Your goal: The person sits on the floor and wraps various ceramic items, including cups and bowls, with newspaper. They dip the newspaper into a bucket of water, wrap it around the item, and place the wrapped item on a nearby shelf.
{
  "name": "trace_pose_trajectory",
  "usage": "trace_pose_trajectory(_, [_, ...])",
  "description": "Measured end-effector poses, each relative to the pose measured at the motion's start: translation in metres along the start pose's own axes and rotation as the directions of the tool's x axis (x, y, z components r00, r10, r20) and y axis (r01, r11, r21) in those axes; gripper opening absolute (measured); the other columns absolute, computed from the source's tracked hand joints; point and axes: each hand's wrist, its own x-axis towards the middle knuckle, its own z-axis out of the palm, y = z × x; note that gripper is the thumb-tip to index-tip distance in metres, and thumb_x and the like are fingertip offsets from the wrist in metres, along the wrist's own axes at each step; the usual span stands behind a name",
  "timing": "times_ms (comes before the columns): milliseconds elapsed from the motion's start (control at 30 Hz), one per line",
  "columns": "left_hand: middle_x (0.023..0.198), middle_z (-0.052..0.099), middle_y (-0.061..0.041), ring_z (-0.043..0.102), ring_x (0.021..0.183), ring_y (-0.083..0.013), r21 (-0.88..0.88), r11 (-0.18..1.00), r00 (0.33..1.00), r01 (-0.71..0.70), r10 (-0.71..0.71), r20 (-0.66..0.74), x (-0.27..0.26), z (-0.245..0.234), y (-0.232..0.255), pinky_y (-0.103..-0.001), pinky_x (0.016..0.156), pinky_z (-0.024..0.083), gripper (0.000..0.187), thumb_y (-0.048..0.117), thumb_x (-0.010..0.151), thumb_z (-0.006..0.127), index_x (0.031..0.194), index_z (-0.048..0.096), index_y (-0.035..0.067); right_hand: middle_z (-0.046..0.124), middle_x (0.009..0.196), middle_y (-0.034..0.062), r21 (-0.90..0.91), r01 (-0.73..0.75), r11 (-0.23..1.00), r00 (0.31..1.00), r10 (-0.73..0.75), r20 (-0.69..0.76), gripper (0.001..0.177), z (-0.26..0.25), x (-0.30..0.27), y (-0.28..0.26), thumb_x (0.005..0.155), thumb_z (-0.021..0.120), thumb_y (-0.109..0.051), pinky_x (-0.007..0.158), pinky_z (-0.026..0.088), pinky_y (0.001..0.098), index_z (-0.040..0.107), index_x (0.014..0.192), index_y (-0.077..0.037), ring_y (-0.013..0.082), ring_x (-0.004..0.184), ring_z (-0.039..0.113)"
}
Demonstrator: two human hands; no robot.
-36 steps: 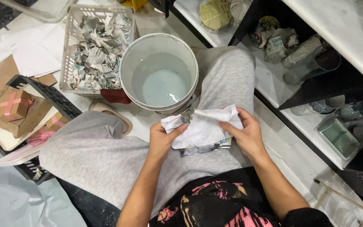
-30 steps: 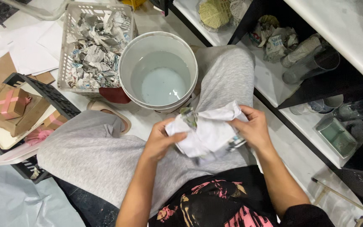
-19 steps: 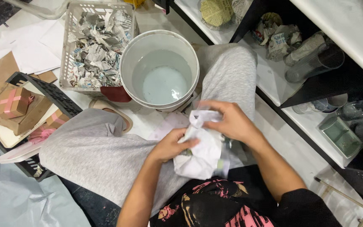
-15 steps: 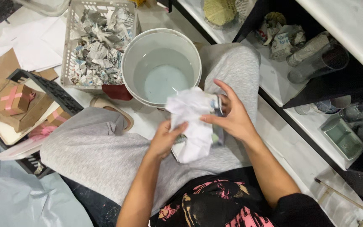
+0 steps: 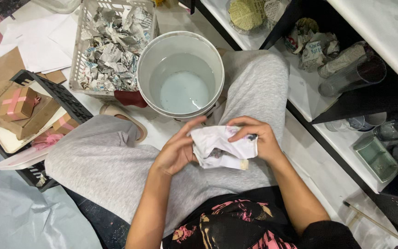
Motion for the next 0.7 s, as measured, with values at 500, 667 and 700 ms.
trace_pose_trajectory(500, [0.107,0.077,-0.009,0.072,0.093,-0.0142,0.465,0.824,0.699,-0.325,0.54,-0.468,0.023,-0.023,-0.031,-0.029,0.084,0.058,0.024,0.002,0.093,0.071,0.116,0.07,-0.006,0.066,0.139,0.009,-0.458,-0.048,0.888,0.932,-0.125,-0.34,0.034,0.018,0.013,-0.059,0.091,0.06,0.005,0.117,0.047,0.0374,0.074,0.121,-0.003,0.0297,0.138,0.058])
trace_pose_trajectory(667, [0.106,0.074,-0.009,0.069,0.093,-0.0146,0.53,0.771,0.755,-0.354,0.569,-0.324,0.029,-0.022,-0.047,-0.03,0.082,0.056,0.023,-0.003,0.094,0.07,0.117,0.069,-0.006,0.054,0.146,0.0273,-0.45,-0.004,0.893,0.98,-0.086,-0.179,0.067,0.068,0.033,-0.049,0.087,0.08,-0.012,0.114,0.041,0.0439,0.049,0.145,0.004,0.038,0.138,0.051])
trace_pose_trajectory(700, [0.108,0.073,-0.01,0.068,0.095,-0.0155,0.475,0.801,0.795,-0.364,0.532,-0.289,0.029,-0.022,-0.049,-0.031,0.083,0.055,0.025,-0.006,0.093,0.07,0.118,0.068,-0.007,0.049,0.147,0.0345,-0.457,0.016,0.889,0.987,-0.086,-0.133,0.084,0.078,0.039,-0.044,0.083,0.086,-0.015,0.111,0.039,0.0458,0.04,0.15,0.008,0.0422,0.138,0.046])
